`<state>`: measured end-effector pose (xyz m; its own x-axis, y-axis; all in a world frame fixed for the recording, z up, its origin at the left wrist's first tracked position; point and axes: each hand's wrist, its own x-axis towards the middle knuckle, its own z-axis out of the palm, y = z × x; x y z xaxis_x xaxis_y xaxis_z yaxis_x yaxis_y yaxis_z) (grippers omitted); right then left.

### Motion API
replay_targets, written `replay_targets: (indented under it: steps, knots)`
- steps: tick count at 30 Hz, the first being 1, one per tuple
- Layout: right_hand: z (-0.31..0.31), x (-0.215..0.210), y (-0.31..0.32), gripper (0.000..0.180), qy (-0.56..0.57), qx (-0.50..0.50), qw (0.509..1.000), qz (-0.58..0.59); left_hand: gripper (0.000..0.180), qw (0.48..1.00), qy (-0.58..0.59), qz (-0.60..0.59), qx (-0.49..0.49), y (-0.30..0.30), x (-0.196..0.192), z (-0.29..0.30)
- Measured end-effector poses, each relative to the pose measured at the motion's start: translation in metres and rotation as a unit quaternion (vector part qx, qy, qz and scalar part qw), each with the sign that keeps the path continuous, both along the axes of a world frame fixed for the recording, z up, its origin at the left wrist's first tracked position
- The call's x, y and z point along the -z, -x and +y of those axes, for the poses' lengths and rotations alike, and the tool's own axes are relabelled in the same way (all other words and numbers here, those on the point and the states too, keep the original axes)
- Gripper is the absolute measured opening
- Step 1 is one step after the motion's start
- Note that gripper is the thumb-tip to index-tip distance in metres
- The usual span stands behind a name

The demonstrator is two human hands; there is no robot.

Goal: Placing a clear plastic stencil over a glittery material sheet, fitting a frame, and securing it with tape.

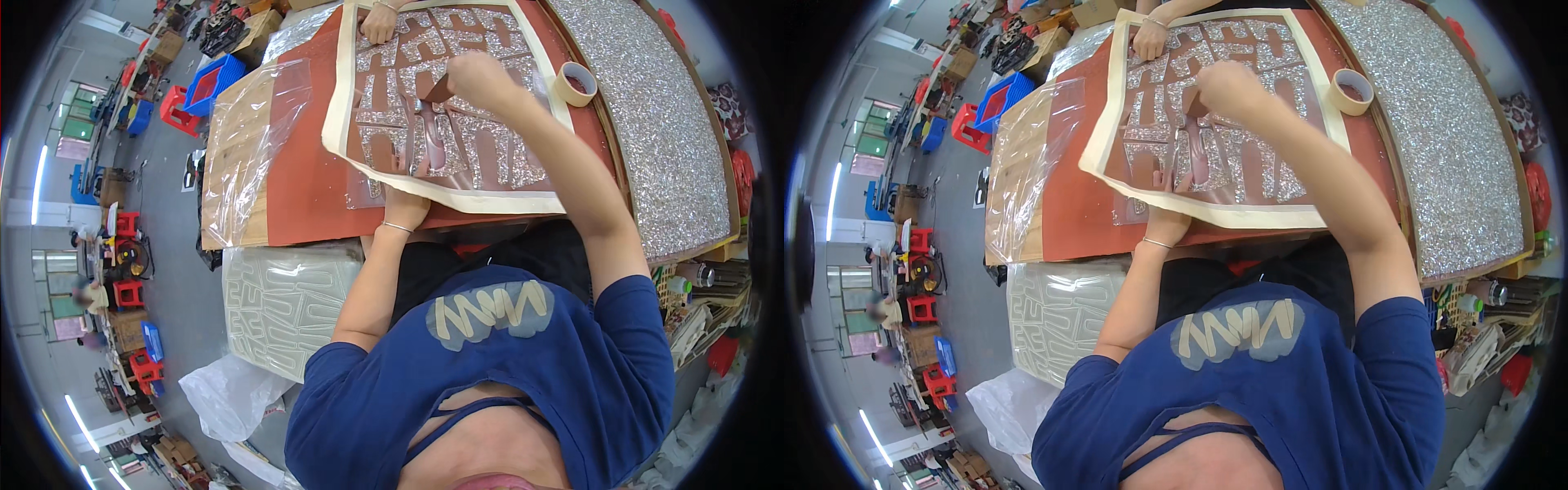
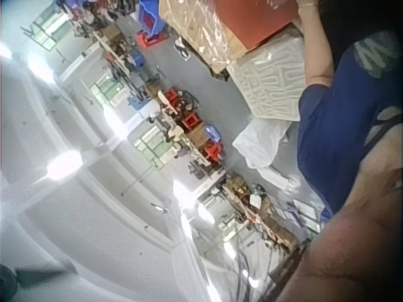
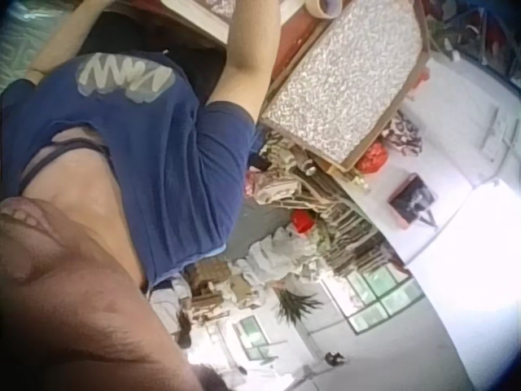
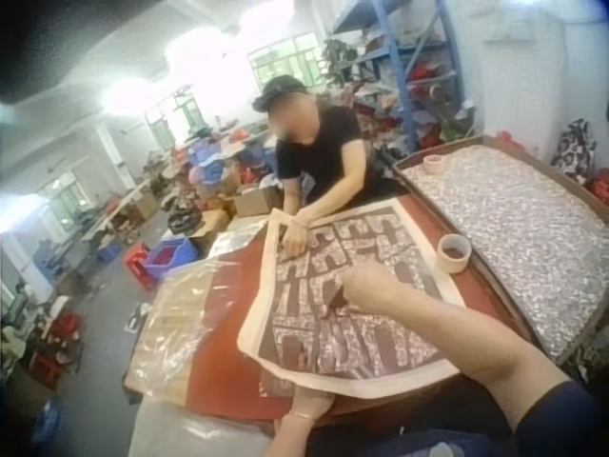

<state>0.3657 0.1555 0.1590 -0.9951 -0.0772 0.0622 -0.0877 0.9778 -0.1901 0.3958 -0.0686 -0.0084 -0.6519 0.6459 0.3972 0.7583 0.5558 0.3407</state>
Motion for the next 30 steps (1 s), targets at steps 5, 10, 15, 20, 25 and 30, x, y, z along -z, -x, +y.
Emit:
replay_targets:
  steps: [5, 10, 15, 20, 25, 30]
  knots:
    - [-0.010, 0.059, -0.075, 0.020, -0.003, -0.085, 0.996, 0.039, 0.055, 0.994, 0.101, 0.016, -0.031, -0.002, -0.017, 0.008]
    - [-0.030, 0.122, -0.150, 0.033, 0.015, -0.165, 0.967, 0.196, 0.069, 0.979, 0.193, 0.032, -0.056, -0.012, -0.033, 0.025]
    - [0.002, 0.111, -0.114, 0.019, 0.017, -0.157, 0.975, 0.155, 0.070, 0.968, 0.243, -0.013, -0.057, -0.014, -0.021, 0.022]
    - [-0.024, 0.091, -0.125, 0.021, -0.043, -0.178, 0.978, 0.098, 0.068, 0.960, 0.276, -0.035, -0.024, -0.011, -0.035, 0.027]
    - [-0.016, 0.100, -0.112, 0.014, -0.017, -0.217, 0.974, 0.065, 0.069, 0.916, 0.384, -0.111, -0.044, -0.017, -0.063, 0.034]
    - [0.051, 0.024, -0.056, 0.015, -0.024, -0.060, 0.997, 0.031, 0.072, 0.945, 0.291, -0.108, -0.101, -0.016, -0.043, 0.023]
